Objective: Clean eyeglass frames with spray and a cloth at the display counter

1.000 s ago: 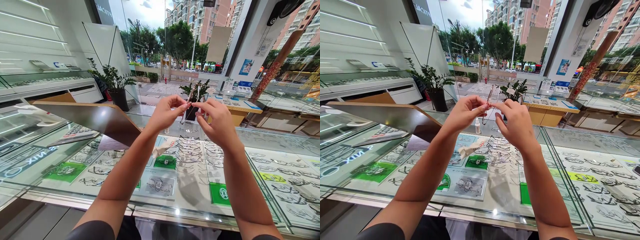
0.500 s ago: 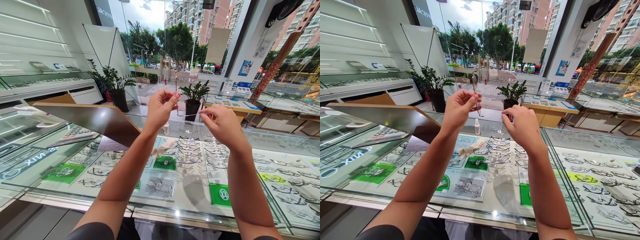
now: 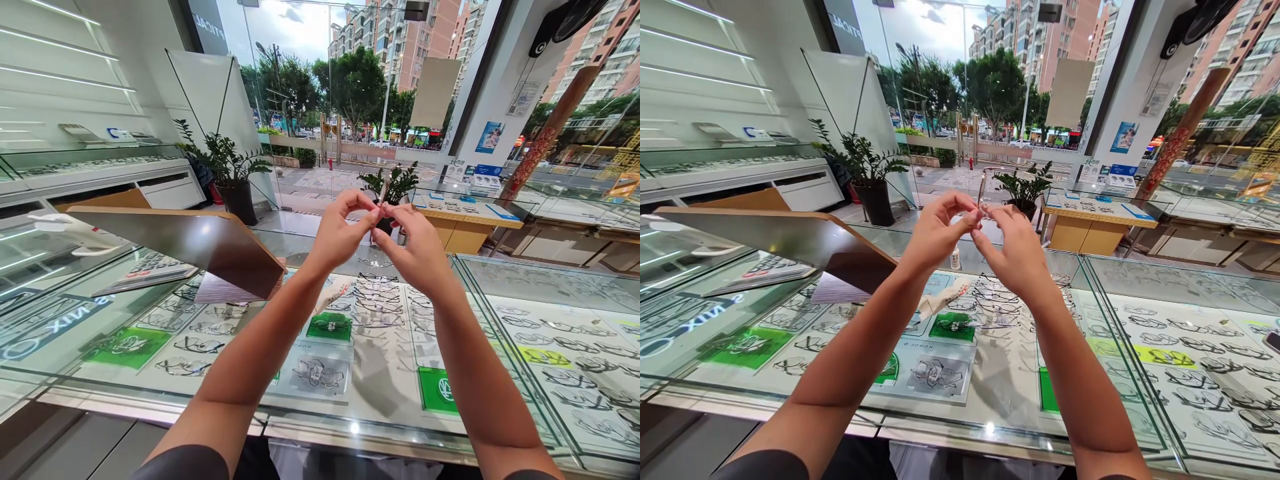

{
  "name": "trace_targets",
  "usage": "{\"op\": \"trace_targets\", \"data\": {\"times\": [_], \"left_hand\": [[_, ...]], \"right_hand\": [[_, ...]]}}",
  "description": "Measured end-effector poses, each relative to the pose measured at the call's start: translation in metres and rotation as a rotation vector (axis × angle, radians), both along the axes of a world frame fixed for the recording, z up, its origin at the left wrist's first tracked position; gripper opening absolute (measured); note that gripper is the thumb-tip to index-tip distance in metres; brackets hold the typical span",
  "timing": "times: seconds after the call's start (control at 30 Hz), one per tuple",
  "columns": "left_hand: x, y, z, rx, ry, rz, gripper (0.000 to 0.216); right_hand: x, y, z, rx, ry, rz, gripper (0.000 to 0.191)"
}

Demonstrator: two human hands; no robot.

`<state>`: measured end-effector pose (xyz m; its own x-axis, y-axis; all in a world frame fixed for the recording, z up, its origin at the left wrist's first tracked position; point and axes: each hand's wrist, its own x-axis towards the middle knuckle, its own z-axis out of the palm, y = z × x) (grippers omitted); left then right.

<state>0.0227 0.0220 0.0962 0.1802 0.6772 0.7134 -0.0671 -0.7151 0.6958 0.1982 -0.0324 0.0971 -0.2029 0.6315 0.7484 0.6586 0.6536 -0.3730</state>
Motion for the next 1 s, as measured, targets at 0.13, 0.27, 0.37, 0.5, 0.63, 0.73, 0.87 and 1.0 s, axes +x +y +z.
{"op": "trace_targets", "data": {"times": [0.13,0.27,0.37,0.5,0.63,0.73,0.87,1.0], "left_hand": [[0.002,-0.003,0.002,-0.058,-0.008,-0.089,0.033],[0.000,-0.008,0.006,-0.126,-0.016,-0.145,0.040],[0.001,-0.002,0.004,-0.151,-0.036,-0.133,0.040],[0.001,0.028,-0.012,-0.085,-0.027,0.111,0.035],[-0.011,0.070,-0.044,-0.147,0.343,0.597,0.034],[-0.022,0.095,-0.070,-0.437,0.785,0.758,0.063],[-0.036,0.117,-0.098,-0.657,0.908,0.708,0.060],[-0.044,0.130,-0.112,-0.716,0.890,0.629,0.045]], "right_hand": [[-0.007,0.004,-0.004,-0.012,0.032,0.066,0.023],[-0.009,0.004,-0.004,0.015,0.084,0.104,0.023],[-0.010,0.005,-0.004,0.038,0.132,0.108,0.025],[-0.006,0.005,-0.003,0.052,0.195,0.042,0.024],[0.001,0.006,-0.001,0.058,0.228,0.011,0.022],[0.006,0.006,0.001,0.069,0.250,0.012,0.022],[0.008,0.005,0.002,0.019,0.245,0.009,0.023],[0.008,0.004,0.004,-0.006,0.237,0.015,0.024]]}}
